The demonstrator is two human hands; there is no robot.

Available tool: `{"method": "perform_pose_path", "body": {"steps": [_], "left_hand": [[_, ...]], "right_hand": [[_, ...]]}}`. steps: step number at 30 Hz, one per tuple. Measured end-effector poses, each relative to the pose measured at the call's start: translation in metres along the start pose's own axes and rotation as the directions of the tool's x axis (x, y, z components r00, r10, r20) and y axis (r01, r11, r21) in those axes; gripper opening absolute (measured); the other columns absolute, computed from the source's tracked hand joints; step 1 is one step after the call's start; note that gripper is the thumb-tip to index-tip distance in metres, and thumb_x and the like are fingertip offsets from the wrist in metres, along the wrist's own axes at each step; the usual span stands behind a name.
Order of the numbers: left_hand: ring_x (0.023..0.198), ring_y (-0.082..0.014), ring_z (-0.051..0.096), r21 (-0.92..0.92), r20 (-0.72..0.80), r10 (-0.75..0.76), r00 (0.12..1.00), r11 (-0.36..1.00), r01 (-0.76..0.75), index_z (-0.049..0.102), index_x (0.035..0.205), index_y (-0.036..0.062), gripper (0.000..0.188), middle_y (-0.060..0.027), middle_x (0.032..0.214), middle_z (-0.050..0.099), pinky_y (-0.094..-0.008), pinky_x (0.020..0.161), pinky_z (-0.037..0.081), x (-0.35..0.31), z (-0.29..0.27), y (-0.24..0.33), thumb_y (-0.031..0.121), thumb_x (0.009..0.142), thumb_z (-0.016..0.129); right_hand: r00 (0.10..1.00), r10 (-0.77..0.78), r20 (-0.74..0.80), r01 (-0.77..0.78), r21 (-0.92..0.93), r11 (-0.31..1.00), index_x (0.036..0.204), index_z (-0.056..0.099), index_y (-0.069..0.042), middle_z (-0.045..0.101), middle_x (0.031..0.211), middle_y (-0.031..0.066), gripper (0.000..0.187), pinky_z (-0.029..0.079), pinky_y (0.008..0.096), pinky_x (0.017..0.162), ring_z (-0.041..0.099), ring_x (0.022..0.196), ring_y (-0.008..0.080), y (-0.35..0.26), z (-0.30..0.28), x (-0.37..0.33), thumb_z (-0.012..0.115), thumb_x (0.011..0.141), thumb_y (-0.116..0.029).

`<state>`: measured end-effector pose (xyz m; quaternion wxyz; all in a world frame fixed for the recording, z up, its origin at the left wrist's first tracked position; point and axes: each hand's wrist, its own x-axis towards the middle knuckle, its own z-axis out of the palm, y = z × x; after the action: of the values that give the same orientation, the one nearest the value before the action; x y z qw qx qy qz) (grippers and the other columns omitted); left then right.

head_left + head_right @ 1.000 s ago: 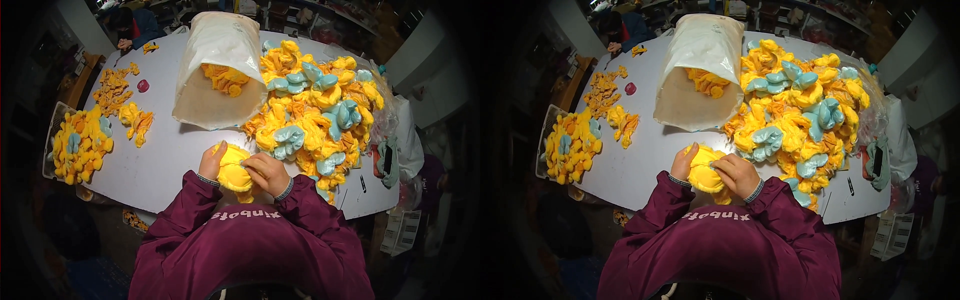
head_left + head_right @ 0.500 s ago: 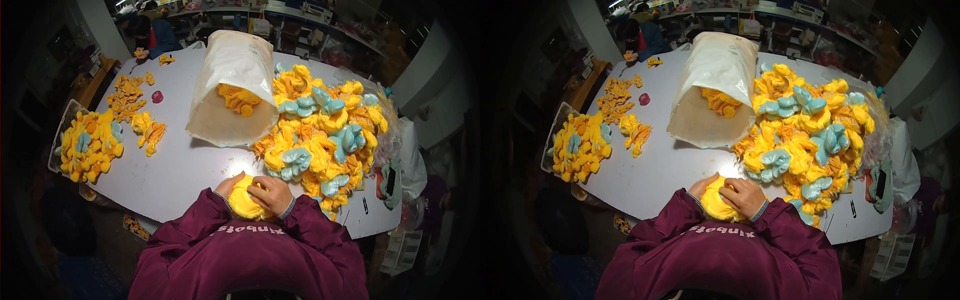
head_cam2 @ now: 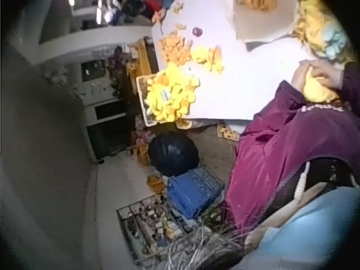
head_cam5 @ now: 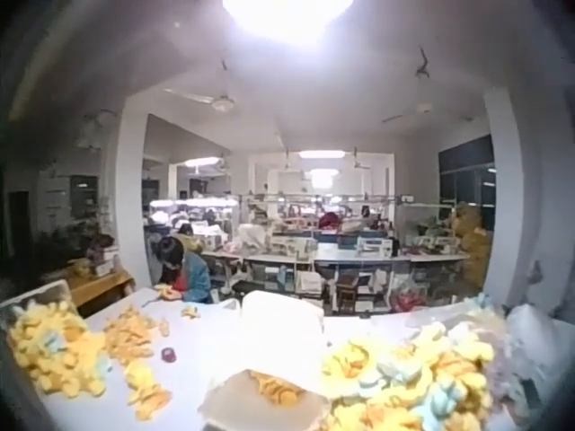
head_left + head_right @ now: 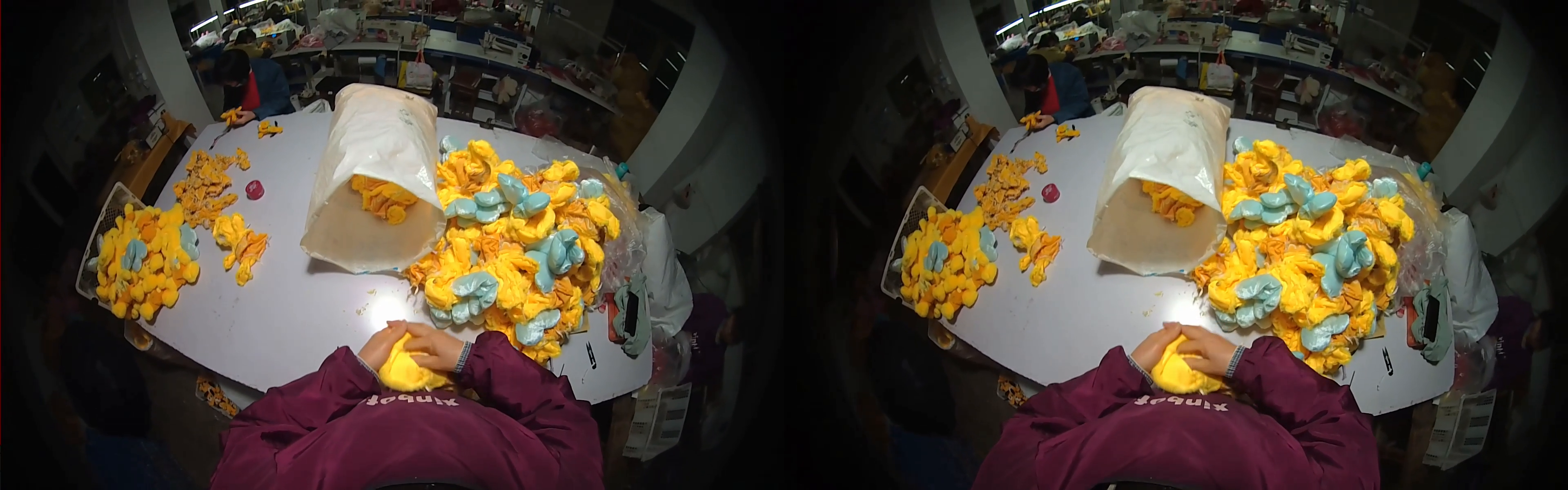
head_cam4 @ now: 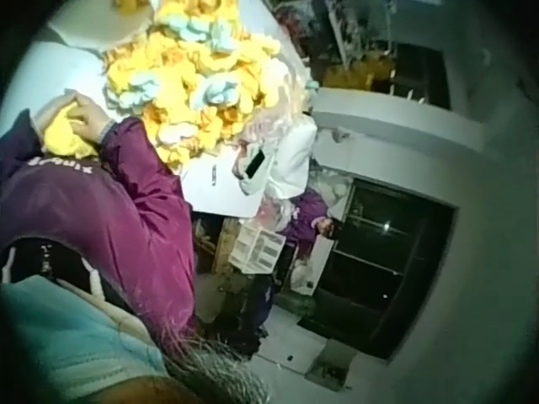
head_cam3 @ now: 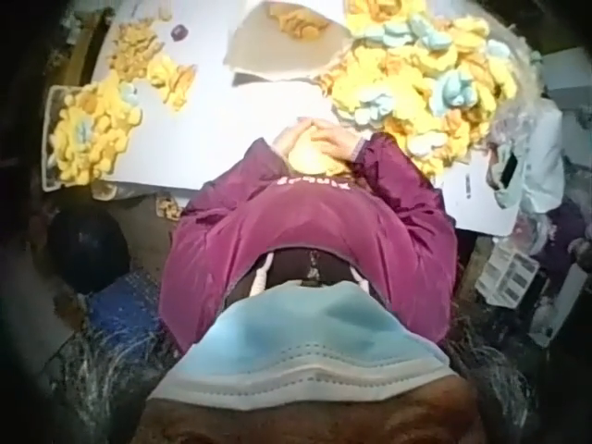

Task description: Stuffing yellow and blue foam toy components into a large white plastic bag.

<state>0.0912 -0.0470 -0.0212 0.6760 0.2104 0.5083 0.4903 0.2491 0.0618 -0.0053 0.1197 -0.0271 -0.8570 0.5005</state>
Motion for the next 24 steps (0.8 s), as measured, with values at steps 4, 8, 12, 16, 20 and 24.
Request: {"method": "perform_pose_path", "body": {"steps": [4,8,12,16,20,24], "left_hand": [[0.072,-0.0183,0.064,-0.15,0.046,-0.018,0.999,0.988,0.025,0.055,0.107,-0.0064,0.044,-0.0154,0.092,0.063,-0.0225,0.059,0.053,-0.005,0.007,-0.008,0.036,0.099,0.045],[0.071,-0.0178,0.064,-0.308,0.001,-0.142,0.99,0.942,0.136,0.055,0.11,-0.0047,0.041,-0.0158,0.093,0.063,-0.0214,0.059,0.052,-0.016,0.026,0.004,0.034,0.099,0.046],[0.073,-0.0185,0.064,-0.271,-0.014,-0.094,0.996,0.959,0.086,0.054,0.113,-0.0033,0.039,-0.0159,0.093,0.063,-0.0223,0.061,0.052,-0.004,0.014,-0.016,0.032,0.098,0.048],[0.077,-0.02,0.064,-0.03,-0.098,0.088,0.991,0.995,-0.091,0.053,0.116,-0.0027,0.038,-0.0163,0.095,0.063,-0.0246,0.066,0.053,0.013,0.0,-0.031,0.029,0.096,0.052],[0.083,-0.0219,0.063,0.446,-0.266,0.408,0.873,0.855,-0.264,0.051,0.118,-0.0032,0.038,-0.0171,0.099,0.063,-0.0278,0.073,0.053,0.011,0.0,-0.042,0.027,0.095,0.055],[0.09,-0.0232,0.062,0.214,-0.402,0.398,0.824,0.916,-0.338,0.052,0.116,-0.0028,0.035,-0.0186,0.106,0.061,-0.0311,0.077,0.051,0.01,-0.012,-0.04,0.025,0.095,0.055]], "right_hand": [[0.991,-0.109,-0.074,0.126,0.282,0.951,0.084,0.064,0.0,0.045,0.137,0.0185,0.015,0.04,0.042,0.095,0.045,0.12,0.0355,-0.007,0.011,-0.004,0.059,0.077,-0.012],[0.991,0.11,0.081,-0.106,-0.057,0.993,0.082,0.059,0.002,0.048,0.132,0.0184,0.012,0.043,0.0375,0.09,0.05,0.113,0.0344,-0.016,0.023,-0.006,0.06,0.074,-0.007],[0.984,0.178,-0.004,-0.171,-0.304,0.937,0.082,0.057,0.002,0.051,0.126,0.0176,0.012,0.045,0.0348,0.086,0.053,0.106,0.0327,-0.015,0.016,-0.008,0.06,0.074,-0.006],[0.972,0.107,-0.208,-0.179,-0.366,0.913,0.083,0.056,0.002,0.053,0.122,0.0162,0.014,0.046,0.0332,0.083,0.055,0.101,0.031,-0.003,0.006,0.0,0.061,0.075,-0.008],[0.882,0.019,-0.471,-0.123,-0.192,0.974,0.087,0.058,0.002,0.054,0.121,0.0145,0.016,0.048,0.0321,0.081,0.057,0.098,0.03,0.011,0.008,0.0,0.06,0.077,-0.01],[0.856,-0.073,-0.513,-0.082,-0.273,0.959,0.097,0.061,-0.002,0.052,0.13,0.0116,0.024,0.047,0.0324,0.085,0.055,0.105,0.0316,-0.009,0.017,0.005,0.06,0.077,-0.016]]}}
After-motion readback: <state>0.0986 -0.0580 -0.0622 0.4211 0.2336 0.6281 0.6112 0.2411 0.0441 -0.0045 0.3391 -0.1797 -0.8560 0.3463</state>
